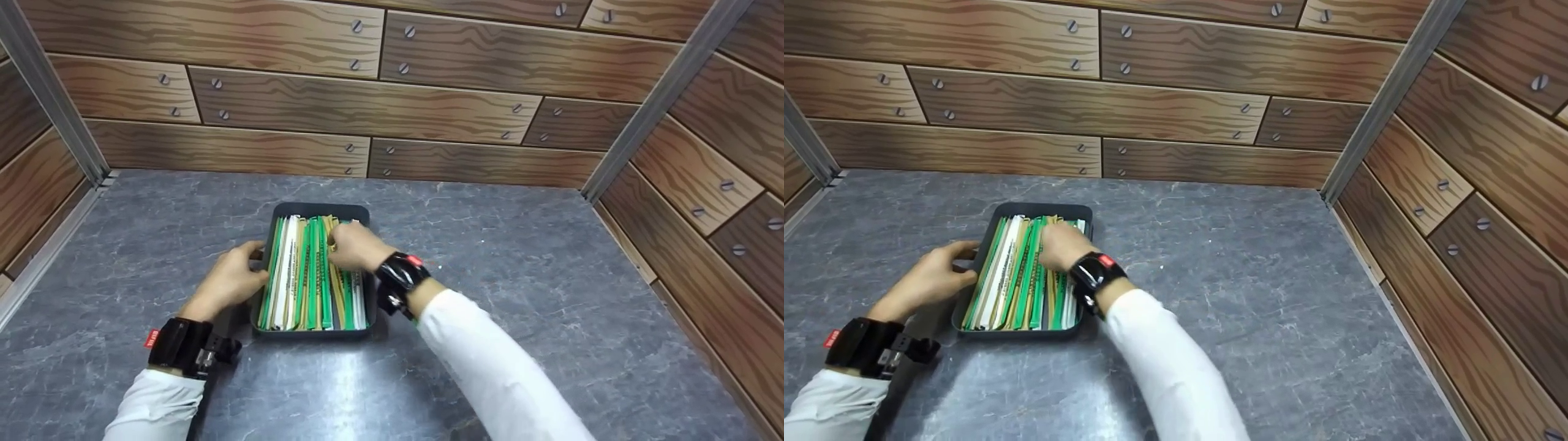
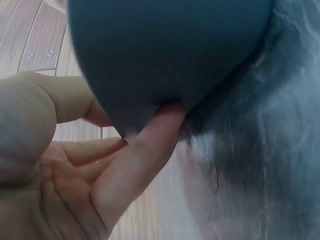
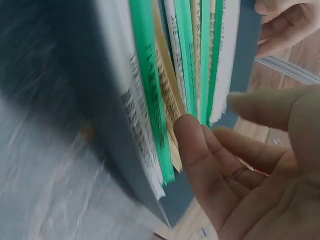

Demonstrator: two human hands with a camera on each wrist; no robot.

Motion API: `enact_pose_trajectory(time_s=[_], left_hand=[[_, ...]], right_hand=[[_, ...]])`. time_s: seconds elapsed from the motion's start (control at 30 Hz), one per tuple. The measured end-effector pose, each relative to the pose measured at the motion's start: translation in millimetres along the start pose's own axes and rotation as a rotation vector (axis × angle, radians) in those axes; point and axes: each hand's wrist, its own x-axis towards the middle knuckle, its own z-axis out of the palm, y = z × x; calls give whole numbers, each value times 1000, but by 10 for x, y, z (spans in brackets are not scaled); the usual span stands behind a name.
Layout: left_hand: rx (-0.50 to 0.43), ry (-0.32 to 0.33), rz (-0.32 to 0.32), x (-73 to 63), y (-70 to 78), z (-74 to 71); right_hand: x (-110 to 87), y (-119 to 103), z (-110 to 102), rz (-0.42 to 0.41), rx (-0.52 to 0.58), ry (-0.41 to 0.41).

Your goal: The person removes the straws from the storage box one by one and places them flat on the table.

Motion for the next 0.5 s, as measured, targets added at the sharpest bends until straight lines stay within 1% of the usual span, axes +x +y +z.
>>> enact_pose_trajectory(time_s=[0.1,0.17,0.23,0.33,0.5], left_hand=[[-37,-16,5,4,-35,-10],[-66,-30,-5,6,-55,-12],[-87,-40,-14,8,-63,-11],[-93,-46,-22,12,-65,-11],[-78,-36,-10,13,-66,-18]], right_hand=[[98,-77,62,47,-21,-11],[153,-115,101,70,-32,-19],[191,-147,133,90,-40,-5],[236,-181,165,125,-49,4],[285,-222,200,175,-2,1]])
